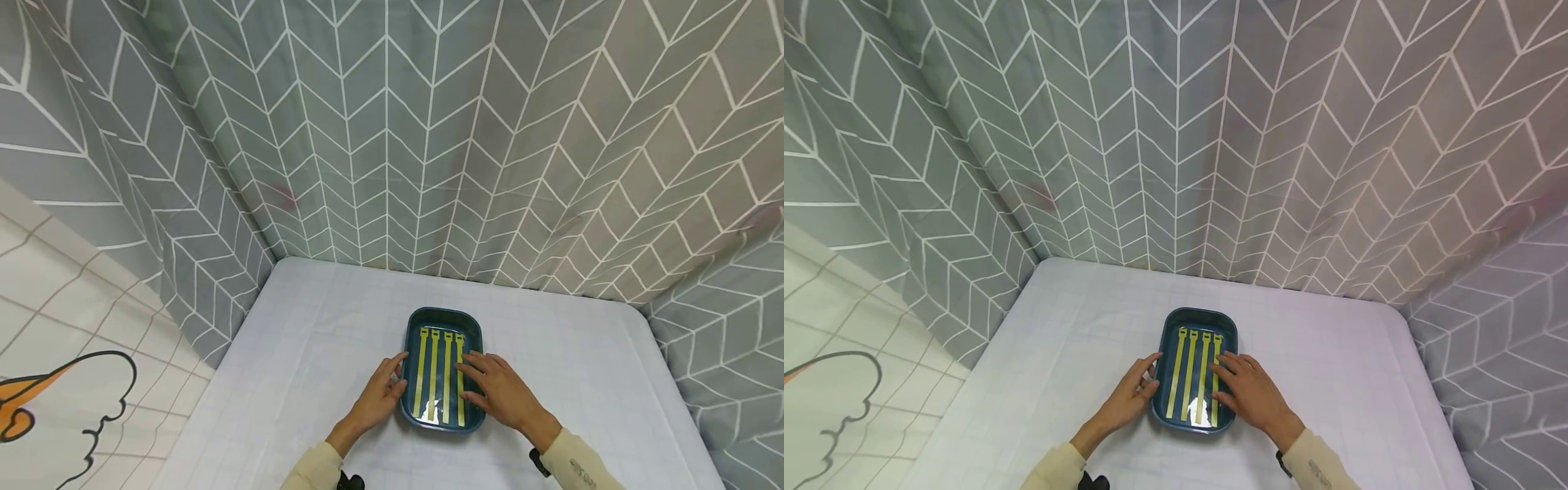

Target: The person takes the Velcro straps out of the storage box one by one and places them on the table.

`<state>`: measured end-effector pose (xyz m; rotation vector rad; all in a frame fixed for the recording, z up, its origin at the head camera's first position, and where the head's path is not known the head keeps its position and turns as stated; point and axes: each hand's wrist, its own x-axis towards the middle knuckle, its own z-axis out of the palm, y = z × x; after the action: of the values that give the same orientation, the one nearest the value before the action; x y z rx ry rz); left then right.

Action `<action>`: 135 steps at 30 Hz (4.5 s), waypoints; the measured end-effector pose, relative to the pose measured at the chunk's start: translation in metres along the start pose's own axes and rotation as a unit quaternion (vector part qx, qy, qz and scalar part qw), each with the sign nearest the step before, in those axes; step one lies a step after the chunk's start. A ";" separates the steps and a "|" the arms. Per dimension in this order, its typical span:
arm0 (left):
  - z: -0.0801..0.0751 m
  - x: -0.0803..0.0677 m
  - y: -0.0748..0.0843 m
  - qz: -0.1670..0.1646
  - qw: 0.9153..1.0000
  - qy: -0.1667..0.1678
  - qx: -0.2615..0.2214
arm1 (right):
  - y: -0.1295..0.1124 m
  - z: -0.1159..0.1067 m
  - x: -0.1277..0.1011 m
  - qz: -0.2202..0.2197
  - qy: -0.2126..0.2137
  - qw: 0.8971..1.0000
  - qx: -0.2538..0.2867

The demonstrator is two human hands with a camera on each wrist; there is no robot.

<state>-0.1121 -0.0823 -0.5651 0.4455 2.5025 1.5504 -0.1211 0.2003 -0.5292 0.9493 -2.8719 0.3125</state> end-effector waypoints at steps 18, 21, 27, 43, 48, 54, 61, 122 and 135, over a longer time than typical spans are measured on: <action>-0.001 -0.001 0.002 -0.015 1.000 -0.005 -0.005 | 0.003 0.008 0.026 -0.047 -0.056 0.997 -0.003; -0.001 0.001 0.000 -0.014 1.000 -0.007 -0.007 | 0.000 0.008 0.033 -0.060 -0.055 0.997 0.006; -0.003 0.001 -0.001 -0.010 1.000 -0.012 -0.016 | -0.007 0.010 0.050 -0.091 -0.079 0.993 0.001; -0.007 0.000 0.000 -0.015 0.999 -0.017 -0.029 | -0.020 0.020 0.095 -0.149 -0.129 0.980 -0.012; -0.007 0.000 0.000 -0.021 0.999 -0.021 -0.035 | -0.023 0.025 0.100 -0.159 -0.150 0.976 -0.014; -0.008 -0.001 -0.001 -0.011 0.999 -0.028 -0.042 | -0.023 0.030 0.103 -0.174 -0.162 0.971 -0.033; -0.009 0.000 -0.006 0.007 0.999 -0.023 -0.027 | -0.025 0.030 0.108 -0.208 -0.155 0.963 -0.075; -0.008 -0.002 -0.001 0.004 0.999 -0.032 -0.003 | -0.020 0.013 0.116 -0.294 -0.090 0.950 -0.058; -0.009 -0.002 0.002 -0.006 0.999 -0.038 -0.002 | -0.007 -0.001 0.109 -0.233 -0.011 0.970 0.073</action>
<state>-0.1126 -0.0895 -0.5595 0.4790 2.4403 1.5038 -0.2038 0.1323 -0.5100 1.6148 -2.5588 0.4704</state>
